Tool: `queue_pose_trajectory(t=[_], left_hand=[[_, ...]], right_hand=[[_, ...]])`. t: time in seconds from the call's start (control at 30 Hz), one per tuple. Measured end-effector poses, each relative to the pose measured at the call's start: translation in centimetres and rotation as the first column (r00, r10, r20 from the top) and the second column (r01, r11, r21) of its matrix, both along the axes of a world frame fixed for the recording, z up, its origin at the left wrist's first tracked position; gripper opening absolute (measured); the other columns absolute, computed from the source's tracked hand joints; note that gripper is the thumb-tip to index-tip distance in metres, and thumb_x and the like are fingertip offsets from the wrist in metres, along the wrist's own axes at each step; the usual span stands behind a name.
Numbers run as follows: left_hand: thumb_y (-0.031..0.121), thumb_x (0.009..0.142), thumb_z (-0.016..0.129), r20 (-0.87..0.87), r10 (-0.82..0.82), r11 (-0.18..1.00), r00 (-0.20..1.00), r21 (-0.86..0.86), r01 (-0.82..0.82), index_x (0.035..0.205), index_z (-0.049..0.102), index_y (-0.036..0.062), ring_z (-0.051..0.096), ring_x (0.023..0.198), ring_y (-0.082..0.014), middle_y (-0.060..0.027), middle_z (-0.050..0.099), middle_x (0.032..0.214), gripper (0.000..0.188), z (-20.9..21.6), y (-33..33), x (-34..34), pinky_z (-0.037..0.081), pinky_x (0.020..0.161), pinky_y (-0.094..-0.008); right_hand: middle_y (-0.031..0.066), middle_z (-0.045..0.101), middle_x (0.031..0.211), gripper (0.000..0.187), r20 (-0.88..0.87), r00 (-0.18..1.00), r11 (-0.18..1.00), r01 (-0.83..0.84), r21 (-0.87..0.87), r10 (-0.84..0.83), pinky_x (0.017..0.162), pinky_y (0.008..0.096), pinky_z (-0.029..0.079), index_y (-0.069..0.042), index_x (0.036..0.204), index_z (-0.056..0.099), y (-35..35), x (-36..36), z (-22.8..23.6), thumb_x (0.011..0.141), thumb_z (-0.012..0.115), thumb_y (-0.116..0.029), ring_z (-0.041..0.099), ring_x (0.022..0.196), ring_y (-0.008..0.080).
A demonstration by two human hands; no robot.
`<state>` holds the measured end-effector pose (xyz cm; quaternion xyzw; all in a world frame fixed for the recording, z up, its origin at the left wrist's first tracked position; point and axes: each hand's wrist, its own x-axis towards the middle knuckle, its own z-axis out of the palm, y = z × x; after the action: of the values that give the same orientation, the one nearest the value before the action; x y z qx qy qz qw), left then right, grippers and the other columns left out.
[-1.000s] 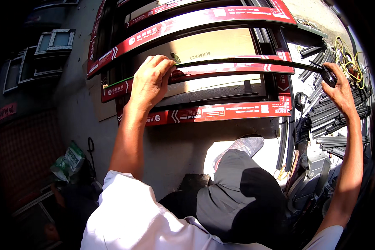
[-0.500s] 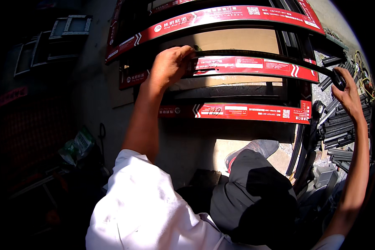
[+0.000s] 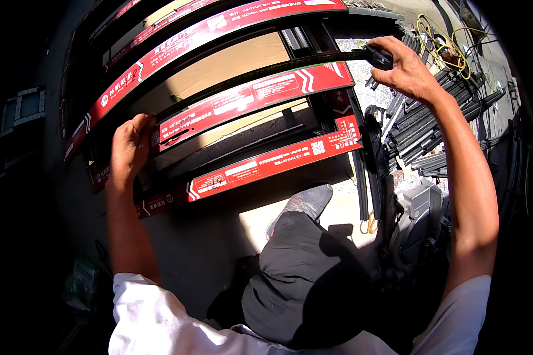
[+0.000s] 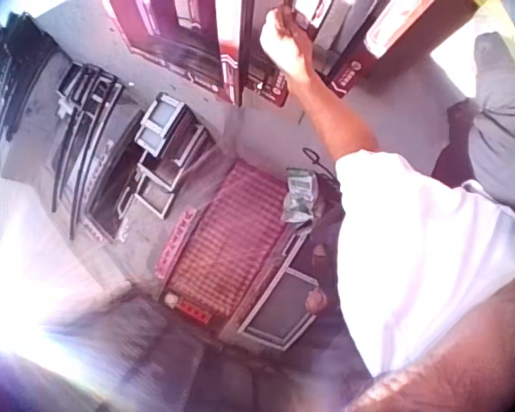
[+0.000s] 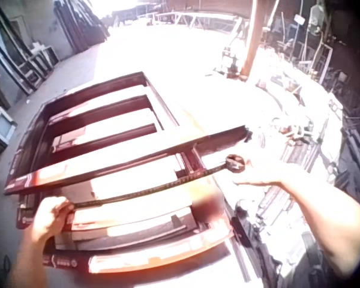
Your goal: The person measures and marks a long black profile using a tape measure and marker, then cuts it with a miter saw. The person repeats the process for additional profiles, stacking the cut pieces.
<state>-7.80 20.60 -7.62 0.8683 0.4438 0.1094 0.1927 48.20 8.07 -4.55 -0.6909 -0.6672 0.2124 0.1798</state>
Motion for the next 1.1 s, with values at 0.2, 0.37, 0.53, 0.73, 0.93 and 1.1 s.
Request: queue_pose_trajectory(t=[0.2, 0.37, 0.53, 0.73, 0.93, 1.1], left_hand=[[0.000, 0.102, 0.063, 0.084, 0.028, 0.999, 0.996, -0.038, -0.025, 0.104, 0.068, -0.0028, 0.055, 0.074, -0.0170, -0.0148, 0.060, 0.080, 0.006, -0.5, 0.2, 0.1, 0.049, 0.072, -0.0292], [-0.002, 0.101, 0.063, 0.045, 0.085, 0.992, 0.995, -0.093, -0.080, 0.110, 0.070, -0.0036, 0.065, 0.077, -0.0161, -0.0223, 0.070, 0.089, 0.011, -0.3, 0.2, 0.2, 0.053, 0.079, -0.0291], [-0.001, 0.101, 0.063, 0.074, 0.063, 0.994, 0.995, -0.090, -0.056, 0.108, 0.069, -0.0035, 0.063, 0.073, -0.0194, -0.0226, 0.069, 0.087, 0.010, -0.6, 0.5, -0.3, 0.052, 0.076, -0.0307], [0.004, 0.103, 0.063, 0.040, 0.082, 0.992, 0.996, -0.103, -0.078, 0.107, 0.069, -0.0024, 0.063, 0.071, -0.0243, -0.0229, 0.067, 0.085, 0.010, -0.4, 0.4, 0.0, 0.052, 0.073, -0.0328], [0.006, 0.104, 0.063, 0.060, 0.093, 0.990, 0.994, -0.110, -0.086, 0.106, 0.069, -0.0027, 0.054, 0.068, -0.0195, -0.0212, 0.062, 0.080, 0.010, -0.5, 0.4, 0.0, 0.050, 0.071, -0.0318], [0.002, 0.103, 0.062, 0.084, 0.067, 0.994, 0.994, -0.088, -0.059, 0.102, 0.066, -0.0032, 0.044, 0.070, -0.0141, -0.0157, 0.053, 0.076, 0.007, -0.5, 0.4, 0.0, 0.046, 0.068, -0.0294]], right_hand=[[0.0157, 0.065, 0.126, 0.059, 0.112, 0.994, 1.000, -0.001, -0.007, 0.002, 0.100, 0.0395, 0.056, -0.005, 0.136, 0.063, 0.7, 0.5, -0.1, 0.082, 0.078, -0.023, 0.068, 0.111, 0.0310], [0.0169, 0.065, 0.124, 0.060, 0.164, 0.986, 1.000, -0.009, 0.003, 0.008, 0.102, 0.0401, 0.055, -0.005, 0.136, 0.063, 1.0, 0.5, 0.1, 0.082, 0.077, -0.026, 0.068, 0.113, 0.0323], [0.0169, 0.066, 0.122, 0.059, 0.064, 0.998, 1.000, 0.006, -0.020, -0.005, 0.101, 0.0390, 0.055, -0.004, 0.135, 0.063, 1.1, 0.2, 0.3, 0.081, 0.076, -0.023, 0.069, 0.111, 0.0317], [0.0170, 0.066, 0.119, 0.056, 0.058, 0.998, 1.000, 0.004, 0.015, -0.004, 0.100, 0.0385, 0.055, -0.002, 0.131, 0.064, 1.1, 0.3, -0.2, 0.080, 0.076, -0.022, 0.069, 0.110, 0.0315], [0.0160, 0.065, 0.119, 0.056, 0.101, 0.995, 1.000, -0.012, -0.002, 0.012, 0.100, 0.0385, 0.056, -0.003, 0.132, 0.063, 1.0, 0.2, 0.5, 0.082, 0.076, -0.021, 0.068, 0.110, 0.0306], [0.0128, 0.063, 0.121, 0.053, 0.156, 0.987, 1.000, -0.023, -0.017, 0.025, 0.101, 0.0367, 0.055, -0.003, 0.133, 0.063, 0.9, 0.1, 0.6, 0.084, 0.077, -0.018, 0.066, 0.112, 0.0266]])
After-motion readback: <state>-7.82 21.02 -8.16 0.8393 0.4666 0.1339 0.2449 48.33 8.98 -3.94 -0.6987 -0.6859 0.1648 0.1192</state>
